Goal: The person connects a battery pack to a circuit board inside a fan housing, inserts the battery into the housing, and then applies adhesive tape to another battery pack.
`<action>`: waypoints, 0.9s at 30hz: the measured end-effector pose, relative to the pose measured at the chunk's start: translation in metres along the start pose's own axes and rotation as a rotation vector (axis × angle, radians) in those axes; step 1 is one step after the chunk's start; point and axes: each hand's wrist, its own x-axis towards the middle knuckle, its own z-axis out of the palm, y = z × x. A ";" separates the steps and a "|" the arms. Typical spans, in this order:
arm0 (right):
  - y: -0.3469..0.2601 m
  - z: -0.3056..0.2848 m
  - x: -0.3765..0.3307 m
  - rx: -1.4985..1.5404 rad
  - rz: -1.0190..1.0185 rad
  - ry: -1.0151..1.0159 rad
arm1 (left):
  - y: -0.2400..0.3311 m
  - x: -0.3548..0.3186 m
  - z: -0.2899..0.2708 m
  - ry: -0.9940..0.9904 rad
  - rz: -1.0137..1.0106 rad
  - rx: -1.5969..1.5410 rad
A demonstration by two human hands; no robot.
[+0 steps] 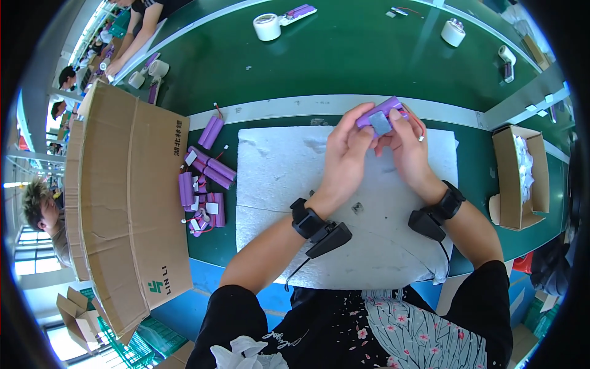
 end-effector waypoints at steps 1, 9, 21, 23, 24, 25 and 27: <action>-0.002 0.000 0.000 0.007 -0.019 -0.004 | 0.000 0.001 -0.001 -0.003 0.008 -0.023; -0.001 -0.003 -0.001 0.002 -0.052 -0.026 | -0.003 0.001 0.001 -0.029 0.045 -0.098; -0.001 -0.005 0.002 0.012 -0.033 -0.003 | -0.004 0.002 0.001 -0.048 0.031 -0.136; 0.000 -0.005 0.001 0.014 -0.030 -0.001 | -0.003 0.001 0.001 -0.050 0.019 -0.135; 0.000 -0.005 0.000 0.009 -0.029 0.005 | -0.003 0.001 0.002 -0.050 0.016 -0.136; -0.001 -0.005 0.000 0.004 -0.029 0.011 | -0.003 0.001 0.002 -0.050 0.020 -0.133; -0.001 -0.005 0.000 -0.004 -0.028 0.020 | -0.002 0.002 0.003 -0.051 0.029 -0.129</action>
